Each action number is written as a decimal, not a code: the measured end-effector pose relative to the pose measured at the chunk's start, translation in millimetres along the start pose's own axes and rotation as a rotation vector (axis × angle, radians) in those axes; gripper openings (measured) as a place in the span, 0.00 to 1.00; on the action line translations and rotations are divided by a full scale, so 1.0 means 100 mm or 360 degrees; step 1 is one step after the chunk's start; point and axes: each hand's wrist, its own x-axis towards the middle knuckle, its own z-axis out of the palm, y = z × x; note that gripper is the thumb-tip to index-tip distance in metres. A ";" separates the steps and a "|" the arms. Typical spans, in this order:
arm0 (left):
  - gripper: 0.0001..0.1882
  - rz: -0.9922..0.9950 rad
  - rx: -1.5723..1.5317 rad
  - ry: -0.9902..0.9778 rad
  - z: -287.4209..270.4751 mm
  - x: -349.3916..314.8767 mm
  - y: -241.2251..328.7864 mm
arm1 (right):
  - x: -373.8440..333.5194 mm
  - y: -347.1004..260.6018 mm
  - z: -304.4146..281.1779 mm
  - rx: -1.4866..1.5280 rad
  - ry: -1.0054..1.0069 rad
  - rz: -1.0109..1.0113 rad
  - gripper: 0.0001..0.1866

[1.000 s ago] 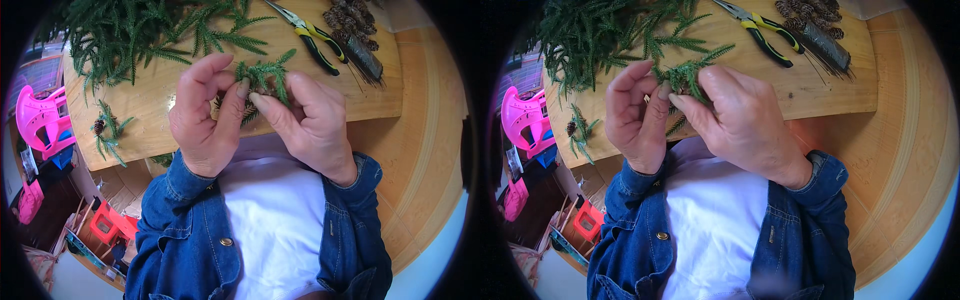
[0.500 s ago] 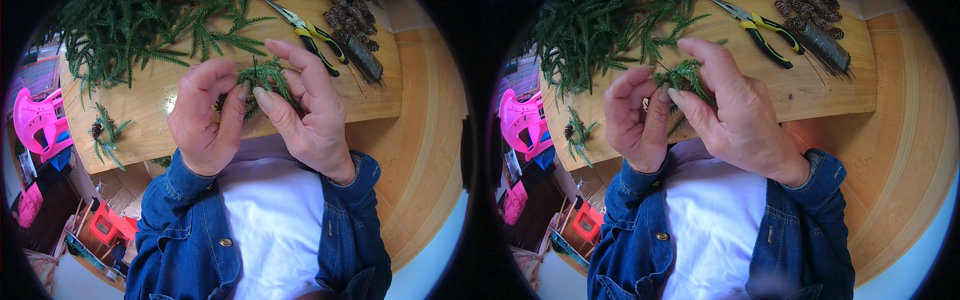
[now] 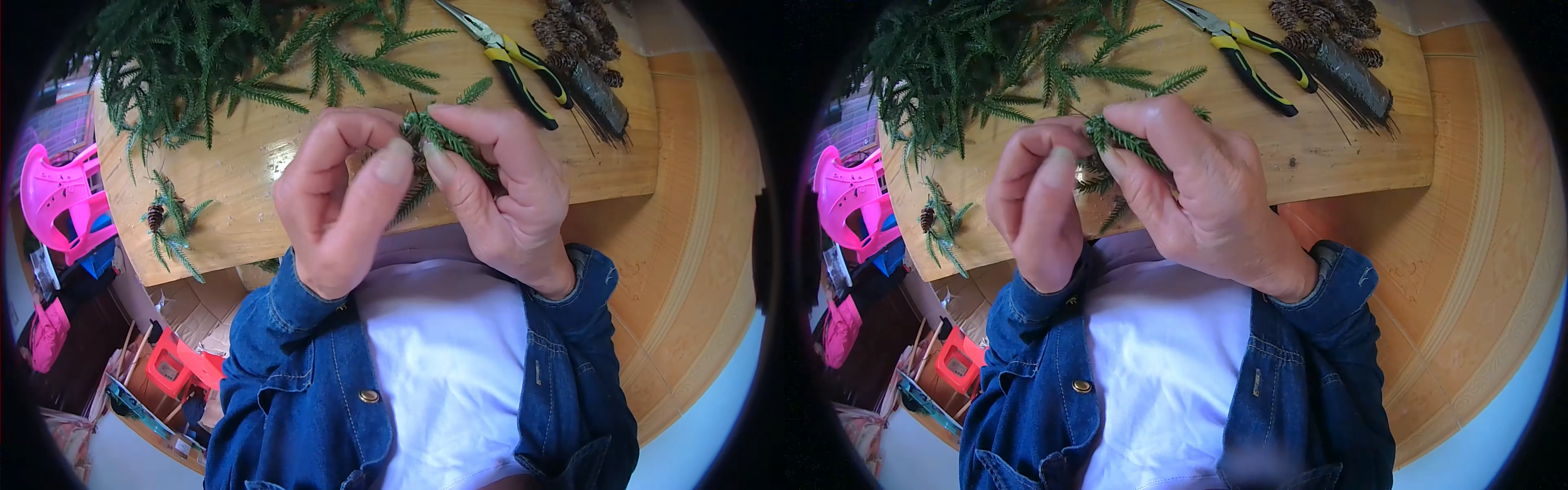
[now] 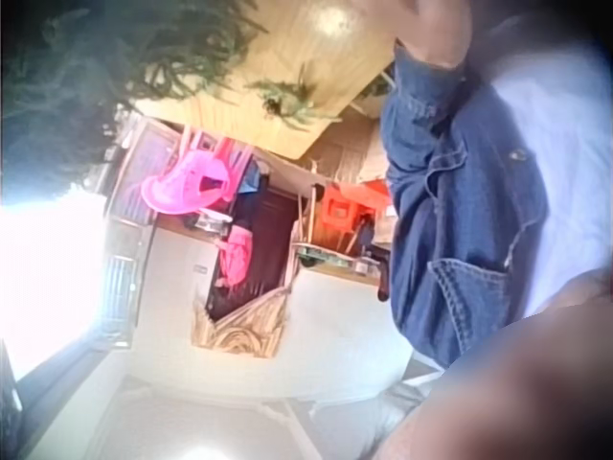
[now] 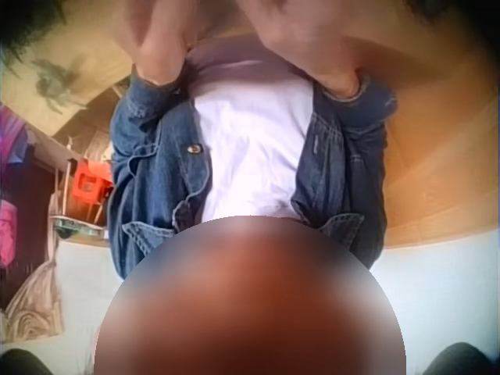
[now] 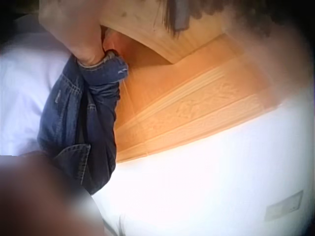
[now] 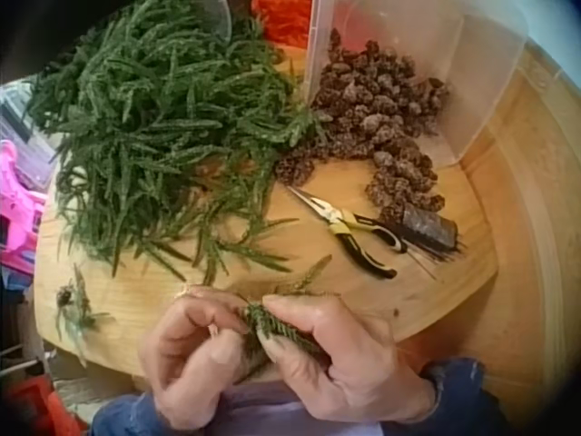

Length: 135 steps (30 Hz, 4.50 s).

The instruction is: Assembling decorative evergreen branches by attaching pine cones using wire and pliers.

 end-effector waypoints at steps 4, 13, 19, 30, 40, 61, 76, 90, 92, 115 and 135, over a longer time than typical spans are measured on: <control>0.06 -0.0534 -0.0562 0.0173 0.02 0.01 0.05 | 0.02 0.02 0.00 -0.0199 0.0032 -0.0164 0.14; 0.10 -0.0583 -0.0397 0.0020 0.08 0.04 0.06 | 0.02 0.14 -0.09 -0.0252 0.0028 -0.0341 0.14; 0.11 -0.0780 -0.0539 -0.0065 0.15 0.08 0.05 | -0.05 0.26 -0.15 -0.0201 0.0035 -0.0366 0.14; 0.08 -0.0104 0.0059 -0.0116 0.28 0.14 -0.11 | -0.05 0.36 -0.26 -0.0075 0.0029 -0.0425 0.15; 0.05 0.0097 0.0195 -0.0180 0.29 0.26 -0.09 | 0.21 0.28 -0.66 -0.0178 -0.0092 -0.0291 0.10; 0.04 -0.0841 -0.0563 -0.0428 -0.02 0.26 0.10 | 0.49 0.12 -0.39 -0.0295 -0.0368 -0.0885 0.07; 0.05 -0.0039 0.0239 -0.0700 -0.13 0.29 -0.06 | 0.54 0.19 -0.44 -0.0268 -0.0615 -0.0754 0.07; 0.07 0.0526 0.0813 -0.0564 0.15 0.33 0.02 | 0.47 0.21 -0.69 -0.0441 -0.0614 -0.0650 0.10; 0.06 0.0633 0.0981 -0.0530 0.17 0.32 0.03 | 0.42 0.17 -0.70 -0.0289 -0.0684 -0.0217 0.11; 0.06 0.0192 0.0005 -0.0997 -0.42 0.32 0.28 | 0.57 -0.39 -0.44 -0.0557 -0.0897 -0.0966 0.08; 0.05 -0.0249 -0.0426 -0.0975 0.08 0.36 -0.09 | 0.46 0.24 -0.85 -0.0535 -0.0698 -0.1150 0.14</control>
